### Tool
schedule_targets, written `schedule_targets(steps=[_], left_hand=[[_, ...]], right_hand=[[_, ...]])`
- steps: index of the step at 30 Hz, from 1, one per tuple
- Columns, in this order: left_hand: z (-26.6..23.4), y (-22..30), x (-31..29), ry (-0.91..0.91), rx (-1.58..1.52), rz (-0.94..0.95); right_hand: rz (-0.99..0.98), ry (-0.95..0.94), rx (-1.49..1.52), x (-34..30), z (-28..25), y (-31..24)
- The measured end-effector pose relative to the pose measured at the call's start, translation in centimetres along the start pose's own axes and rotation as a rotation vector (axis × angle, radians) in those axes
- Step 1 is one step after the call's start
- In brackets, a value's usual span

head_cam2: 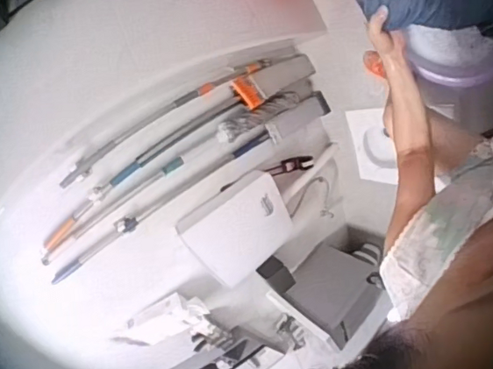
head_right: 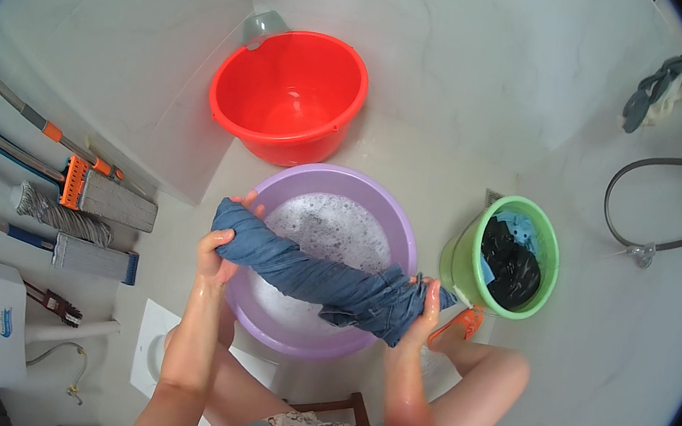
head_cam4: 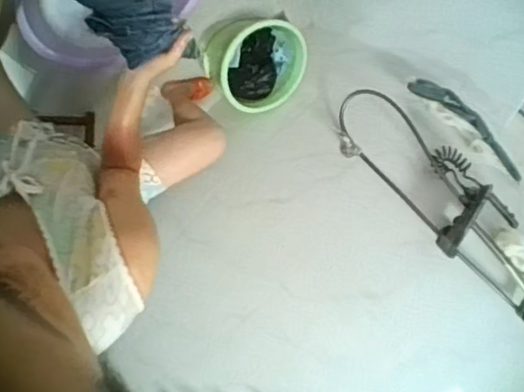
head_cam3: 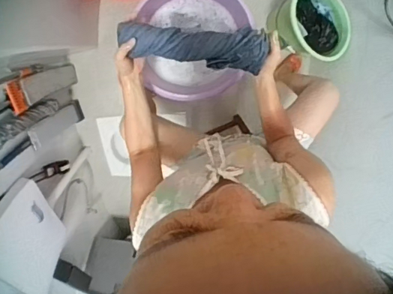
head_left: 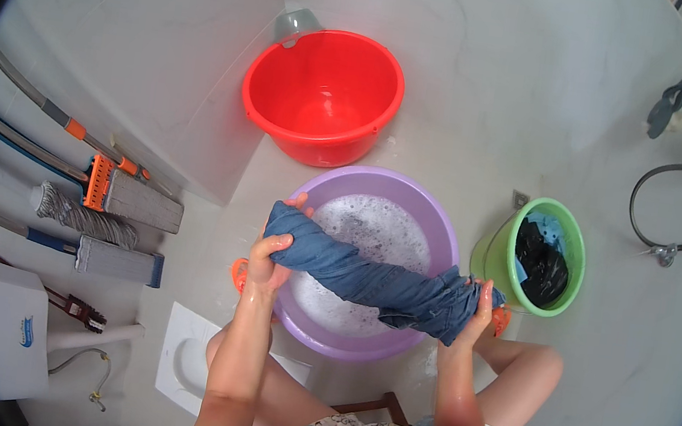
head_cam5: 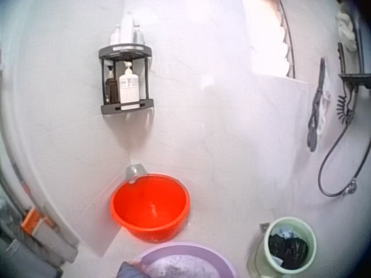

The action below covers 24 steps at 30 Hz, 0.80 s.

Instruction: The person hand-washes several garments in a purple basin filled with soapy water. They scrub and rinse a black garment, then a blue garment, and finally a dark garment, transferring each to a green bucket after washing.

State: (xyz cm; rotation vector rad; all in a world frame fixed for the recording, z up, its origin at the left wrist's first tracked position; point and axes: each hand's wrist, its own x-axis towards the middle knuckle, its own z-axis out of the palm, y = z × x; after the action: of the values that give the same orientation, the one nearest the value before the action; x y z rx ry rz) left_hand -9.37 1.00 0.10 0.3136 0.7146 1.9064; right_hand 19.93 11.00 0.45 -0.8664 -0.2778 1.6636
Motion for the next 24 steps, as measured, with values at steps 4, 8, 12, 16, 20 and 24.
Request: schedule_targets(steps=[4, 8, 12, 16, 20, 24], left_hand=[[3.3, 2.1, -2.0, -0.018, 0.328, 0.081], [6.9, 3.3, -3.3, -0.084, 0.555, 0.059], [8.9, 3.2, -3.8, -0.326, 0.751, 0.165], [9.7, 0.8, -5.3, -0.549, 0.916, 0.298], [11.1, -2.9, -7.2, -0.604, 0.888, 0.631], [11.1, -6.3, -7.8, -0.668, 0.949, 0.767]], right_hand=[[0.094, -0.114, 0.022, 0.1, -0.8, -0.9], [0.157, -0.074, 0.000, 2.1, -1.7, -1.5], [0.335, -0.141, -0.134, 5.7, -2.0, -1.0], [0.500, -0.194, -0.369, 9.6, -1.1, -0.1], [0.527, -0.251, -0.559, 12.5, 2.2, 1.6], [0.613, -0.405, -0.760, 13.8, 6.3, 3.7]])
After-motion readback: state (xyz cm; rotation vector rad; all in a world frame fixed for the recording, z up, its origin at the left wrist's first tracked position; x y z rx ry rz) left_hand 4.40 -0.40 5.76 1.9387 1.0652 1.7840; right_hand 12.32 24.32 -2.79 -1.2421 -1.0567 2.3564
